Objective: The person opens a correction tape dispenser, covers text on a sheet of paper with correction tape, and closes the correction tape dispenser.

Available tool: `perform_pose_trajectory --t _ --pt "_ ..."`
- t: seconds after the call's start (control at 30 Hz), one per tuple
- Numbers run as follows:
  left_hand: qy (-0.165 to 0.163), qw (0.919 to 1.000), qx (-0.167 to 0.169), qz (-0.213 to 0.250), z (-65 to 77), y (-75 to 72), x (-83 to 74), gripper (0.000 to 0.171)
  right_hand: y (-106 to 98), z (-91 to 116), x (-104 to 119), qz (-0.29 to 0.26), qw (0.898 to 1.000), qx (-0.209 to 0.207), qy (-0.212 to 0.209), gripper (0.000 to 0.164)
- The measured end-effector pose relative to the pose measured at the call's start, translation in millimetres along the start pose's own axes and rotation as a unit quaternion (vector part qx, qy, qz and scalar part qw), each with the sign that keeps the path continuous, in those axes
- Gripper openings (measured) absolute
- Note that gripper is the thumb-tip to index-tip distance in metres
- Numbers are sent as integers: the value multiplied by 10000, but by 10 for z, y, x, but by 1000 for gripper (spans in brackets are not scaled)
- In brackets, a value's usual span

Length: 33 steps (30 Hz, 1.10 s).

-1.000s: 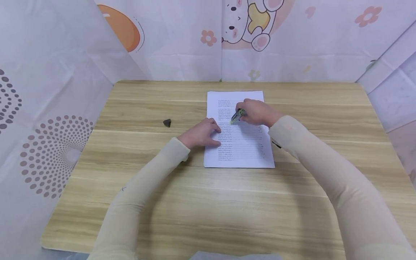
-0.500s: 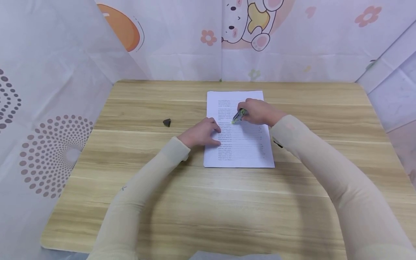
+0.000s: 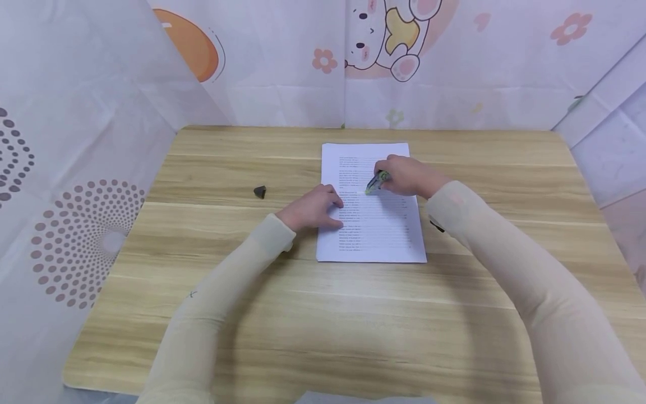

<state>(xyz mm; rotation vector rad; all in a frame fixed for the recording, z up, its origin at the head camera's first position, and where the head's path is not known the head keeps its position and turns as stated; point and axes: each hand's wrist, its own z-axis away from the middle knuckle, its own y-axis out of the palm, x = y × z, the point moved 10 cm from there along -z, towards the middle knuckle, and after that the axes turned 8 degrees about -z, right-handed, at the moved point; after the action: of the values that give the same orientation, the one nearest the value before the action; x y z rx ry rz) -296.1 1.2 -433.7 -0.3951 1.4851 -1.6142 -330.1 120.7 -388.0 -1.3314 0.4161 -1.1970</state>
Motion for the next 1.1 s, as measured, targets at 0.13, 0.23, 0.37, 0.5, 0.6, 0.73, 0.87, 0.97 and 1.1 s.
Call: perform_pose_trajectory --t 0.13,0.23,0.37,0.5,0.6,0.73,0.87,0.97,1.1 --pt "15 10000 -28 -59 3 5 3 46 -9 12 -14 -10 10000 -52 -57 30" --pt "40 10000 -42 -69 8 6 0 46 -22 27 -19 1 9999 -114 -120 29" --pt "71 9999 -67 -55 11 0 -8 46 -40 54 -31 27 9997 -173 -163 28" --pt "59 9999 -76 -42 9 -5 -6 45 -49 67 -40 35 9997 -170 -141 28" --pt "45 9999 -59 -69 11 -2 -5 45 -45 68 -48 24 9999 -138 -100 29" --pt "39 10000 -47 -71 16 1 -7 45 -41 77 -52 9 9999 -110 -63 29" --pt "64 9999 -82 -45 11 -1 -5 45 -51 93 -48 -28 9998 -142 -101 28" --pt "59 9999 -88 -26 11 -3 -5 45 -53 105 -50 -68 9998 -175 -120 28" --pt "40 10000 -47 -22 21 -4 -14 45 -45 123 -67 -133 9997 -195 -73 29"
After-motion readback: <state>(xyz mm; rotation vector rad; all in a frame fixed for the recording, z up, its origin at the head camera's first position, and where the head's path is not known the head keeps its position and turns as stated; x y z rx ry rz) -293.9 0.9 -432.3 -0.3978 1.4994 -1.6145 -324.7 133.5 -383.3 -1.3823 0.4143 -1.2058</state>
